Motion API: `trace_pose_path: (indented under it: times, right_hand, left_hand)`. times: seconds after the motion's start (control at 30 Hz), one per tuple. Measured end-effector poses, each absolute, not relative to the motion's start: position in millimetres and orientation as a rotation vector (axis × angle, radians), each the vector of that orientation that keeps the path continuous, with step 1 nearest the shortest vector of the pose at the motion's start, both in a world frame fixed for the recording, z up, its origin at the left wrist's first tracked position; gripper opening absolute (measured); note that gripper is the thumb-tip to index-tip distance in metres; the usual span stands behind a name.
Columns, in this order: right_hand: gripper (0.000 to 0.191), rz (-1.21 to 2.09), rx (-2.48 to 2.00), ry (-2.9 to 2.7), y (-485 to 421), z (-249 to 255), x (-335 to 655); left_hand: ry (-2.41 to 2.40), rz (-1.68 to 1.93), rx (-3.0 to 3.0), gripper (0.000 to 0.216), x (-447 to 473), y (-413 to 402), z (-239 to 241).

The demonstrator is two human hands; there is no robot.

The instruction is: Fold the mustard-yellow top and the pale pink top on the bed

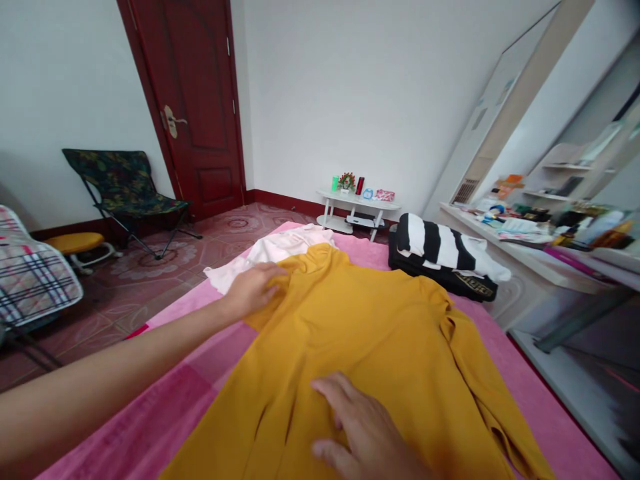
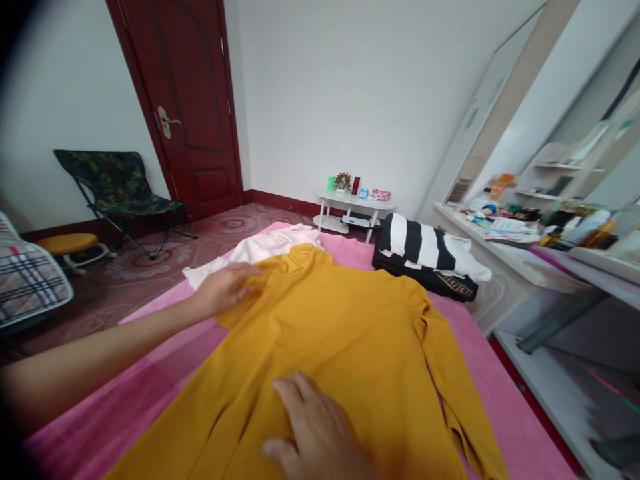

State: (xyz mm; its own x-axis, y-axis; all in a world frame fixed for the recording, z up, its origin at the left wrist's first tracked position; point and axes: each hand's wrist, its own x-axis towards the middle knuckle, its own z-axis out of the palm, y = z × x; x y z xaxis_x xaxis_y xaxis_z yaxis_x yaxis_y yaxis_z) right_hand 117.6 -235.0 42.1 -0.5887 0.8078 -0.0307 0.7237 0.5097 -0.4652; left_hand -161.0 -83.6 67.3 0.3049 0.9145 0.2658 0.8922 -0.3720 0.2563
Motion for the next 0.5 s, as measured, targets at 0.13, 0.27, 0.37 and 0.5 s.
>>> trace_pose_path:
  times: [0.13,0.27,0.37,0.5]
  right_hand:
    - [0.080,0.485,-1.153,-2.725,-240,28,101]
    - [0.064,0.159,-1.166,-2.862,-243,18,80]
    - [0.056,0.035,-1.157,-2.933,-243,22,69]
    - [0.055,0.047,-1.157,-2.987,-240,25,63]
  left_hand:
    - [2.099,0.360,2.268,0.069,-195,-69,59]
    - [1.992,0.139,2.239,0.026,-195,-57,67]
    - [2.023,0.270,2.294,0.019,-198,-34,100]
    - [2.287,0.653,2.237,0.029,-210,6,133]
